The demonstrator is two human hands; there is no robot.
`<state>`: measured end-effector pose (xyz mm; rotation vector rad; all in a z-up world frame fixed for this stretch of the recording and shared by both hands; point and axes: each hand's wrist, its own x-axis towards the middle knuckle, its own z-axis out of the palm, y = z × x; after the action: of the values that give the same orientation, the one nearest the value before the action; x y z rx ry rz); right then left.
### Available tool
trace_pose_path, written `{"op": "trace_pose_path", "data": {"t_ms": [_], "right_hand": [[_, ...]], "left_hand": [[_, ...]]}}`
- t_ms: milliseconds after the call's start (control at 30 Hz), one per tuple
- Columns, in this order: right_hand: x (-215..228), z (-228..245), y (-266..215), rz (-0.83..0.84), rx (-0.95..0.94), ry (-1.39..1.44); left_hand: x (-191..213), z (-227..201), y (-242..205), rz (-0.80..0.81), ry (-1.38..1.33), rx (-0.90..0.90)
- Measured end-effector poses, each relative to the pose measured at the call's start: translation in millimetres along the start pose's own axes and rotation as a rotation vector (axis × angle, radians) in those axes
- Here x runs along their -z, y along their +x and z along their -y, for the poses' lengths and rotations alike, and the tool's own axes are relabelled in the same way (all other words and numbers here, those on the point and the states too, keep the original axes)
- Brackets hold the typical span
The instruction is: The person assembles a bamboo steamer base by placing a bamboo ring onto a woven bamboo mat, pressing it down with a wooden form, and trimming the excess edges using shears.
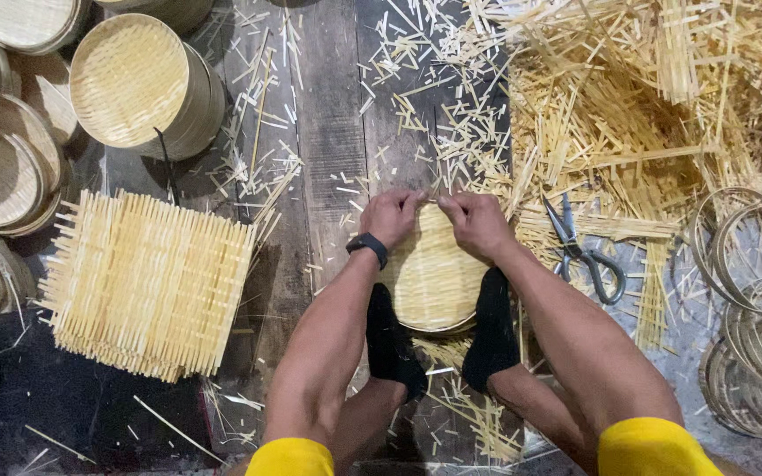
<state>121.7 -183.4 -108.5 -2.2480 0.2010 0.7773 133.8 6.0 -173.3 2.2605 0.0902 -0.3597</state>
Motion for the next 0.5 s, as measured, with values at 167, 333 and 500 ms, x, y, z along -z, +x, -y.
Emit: {"op": "trace_pose_path", "data": {"t_ms": [167,333,500], "right_hand": [[-0.9,-13.1,-8.3,-0.216,0.196,-0.083],[-14.4,-24.6,-11.3,-0.183,0.12,-0.153],[-19.0,-37.2,7.1,0.031,-0.11,-0.043]], "left_hand": [[-4.4,8.0,16.0,0.146,-0.15,0.134],[-5.9,13.6,11.9,0.12,-0.358,0.196],[-1.8,8.5,15.1,0.139,-0.328,0.254]]}}
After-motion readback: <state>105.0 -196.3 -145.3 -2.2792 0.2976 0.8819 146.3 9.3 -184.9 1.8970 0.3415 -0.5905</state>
